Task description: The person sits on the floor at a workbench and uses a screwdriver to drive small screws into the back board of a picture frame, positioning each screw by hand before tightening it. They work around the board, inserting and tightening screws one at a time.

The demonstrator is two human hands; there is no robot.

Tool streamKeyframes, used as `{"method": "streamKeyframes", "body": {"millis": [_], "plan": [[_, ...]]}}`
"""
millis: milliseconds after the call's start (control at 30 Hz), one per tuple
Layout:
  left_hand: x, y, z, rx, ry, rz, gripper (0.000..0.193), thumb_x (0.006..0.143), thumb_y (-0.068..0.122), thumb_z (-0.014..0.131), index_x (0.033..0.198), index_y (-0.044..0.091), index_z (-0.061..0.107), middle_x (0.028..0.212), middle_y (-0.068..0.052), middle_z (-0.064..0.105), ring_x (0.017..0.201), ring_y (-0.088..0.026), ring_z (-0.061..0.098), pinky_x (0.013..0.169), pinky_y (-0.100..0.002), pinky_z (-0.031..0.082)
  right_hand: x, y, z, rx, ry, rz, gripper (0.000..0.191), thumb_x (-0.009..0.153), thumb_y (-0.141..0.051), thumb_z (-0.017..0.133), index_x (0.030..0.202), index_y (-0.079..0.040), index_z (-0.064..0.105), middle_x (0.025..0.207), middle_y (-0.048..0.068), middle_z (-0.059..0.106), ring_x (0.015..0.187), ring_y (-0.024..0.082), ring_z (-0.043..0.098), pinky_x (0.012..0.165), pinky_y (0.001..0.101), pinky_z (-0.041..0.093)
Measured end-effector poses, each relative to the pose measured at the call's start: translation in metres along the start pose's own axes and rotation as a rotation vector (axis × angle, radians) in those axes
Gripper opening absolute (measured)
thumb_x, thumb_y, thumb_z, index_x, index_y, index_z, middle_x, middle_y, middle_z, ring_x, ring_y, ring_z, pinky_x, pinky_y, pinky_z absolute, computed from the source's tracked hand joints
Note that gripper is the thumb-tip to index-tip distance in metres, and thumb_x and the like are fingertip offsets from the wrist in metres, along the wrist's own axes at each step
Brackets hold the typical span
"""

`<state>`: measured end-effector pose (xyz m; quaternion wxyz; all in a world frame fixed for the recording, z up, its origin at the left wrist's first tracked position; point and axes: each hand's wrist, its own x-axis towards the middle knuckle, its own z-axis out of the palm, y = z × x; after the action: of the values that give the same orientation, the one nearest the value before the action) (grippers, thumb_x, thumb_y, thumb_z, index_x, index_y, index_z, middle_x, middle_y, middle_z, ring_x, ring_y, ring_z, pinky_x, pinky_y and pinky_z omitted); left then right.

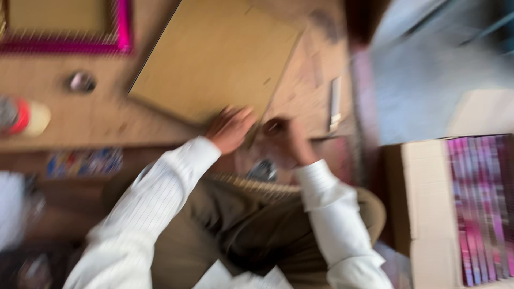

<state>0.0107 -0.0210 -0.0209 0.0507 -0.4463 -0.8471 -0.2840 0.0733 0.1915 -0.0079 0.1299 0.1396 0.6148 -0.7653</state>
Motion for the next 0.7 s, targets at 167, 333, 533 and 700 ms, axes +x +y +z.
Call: {"method": "streamKeyframes", "body": {"millis": [167, 333, 533, 700], "plan": [[0.009, 0.001, 0.002, -0.021, -0.102, -0.095, 0.01, 0.095, 0.003, 0.066, 0.097, 0.004, 0.056, 0.098, -0.015, 0.064, 0.091, -0.029, 0.067, 0.083, -0.045, 0.053, -0.014, -0.037, -0.015, -0.53, 0.265, -0.139, 0.017, 0.094, -0.011, 0.076, 0.105, 0.002, 0.075, 0.078, 0.005, 0.072, 0.061, 0.009, 0.063, 0.054, 0.0249, 0.052], [0.018, -0.007, -0.031, -0.706, 0.087, -0.328, 0.008, 0.101, 0.0, 0.061, 0.095, 0.003, 0.058, 0.087, -0.006, 0.067, 0.075, -0.015, 0.069, 0.066, -0.03, 0.06, -0.034, -0.068, -0.002, -0.485, 0.313, -0.2, 0.021, 0.096, -0.013, 0.077, 0.108, 0.004, 0.074, 0.083, 0.005, 0.073, 0.067, 0.008, 0.067, 0.059, 0.0246, 0.058], [0.01, -0.002, -0.062, -1.118, 0.273, -0.453, 0.009, 0.1, -0.005, 0.07, 0.1, 0.001, 0.063, 0.091, -0.004, 0.069, 0.083, -0.011, 0.071, 0.075, -0.027, 0.062, -0.05, -0.077, 0.02, -0.444, 0.303, -0.227, 0.018, 0.097, -0.01, 0.078, 0.107, 0.004, 0.076, 0.086, 0.005, 0.072, 0.071, 0.008, 0.065, 0.064, 0.0236, 0.057], [0.008, 0.02, -0.082, -1.212, 0.292, -0.574, 0.005, 0.101, -0.003, 0.068, 0.104, 0.0, 0.066, 0.091, -0.003, 0.07, 0.083, -0.011, 0.072, 0.076, -0.027, 0.061, -0.069, -0.092, 0.037, -0.716, 0.313, -0.195, 0.014, 0.097, -0.008, 0.079, 0.107, 0.002, 0.077, 0.079, 0.006, 0.07, 0.07, 0.008, 0.063, 0.062, 0.024, 0.051]]}}
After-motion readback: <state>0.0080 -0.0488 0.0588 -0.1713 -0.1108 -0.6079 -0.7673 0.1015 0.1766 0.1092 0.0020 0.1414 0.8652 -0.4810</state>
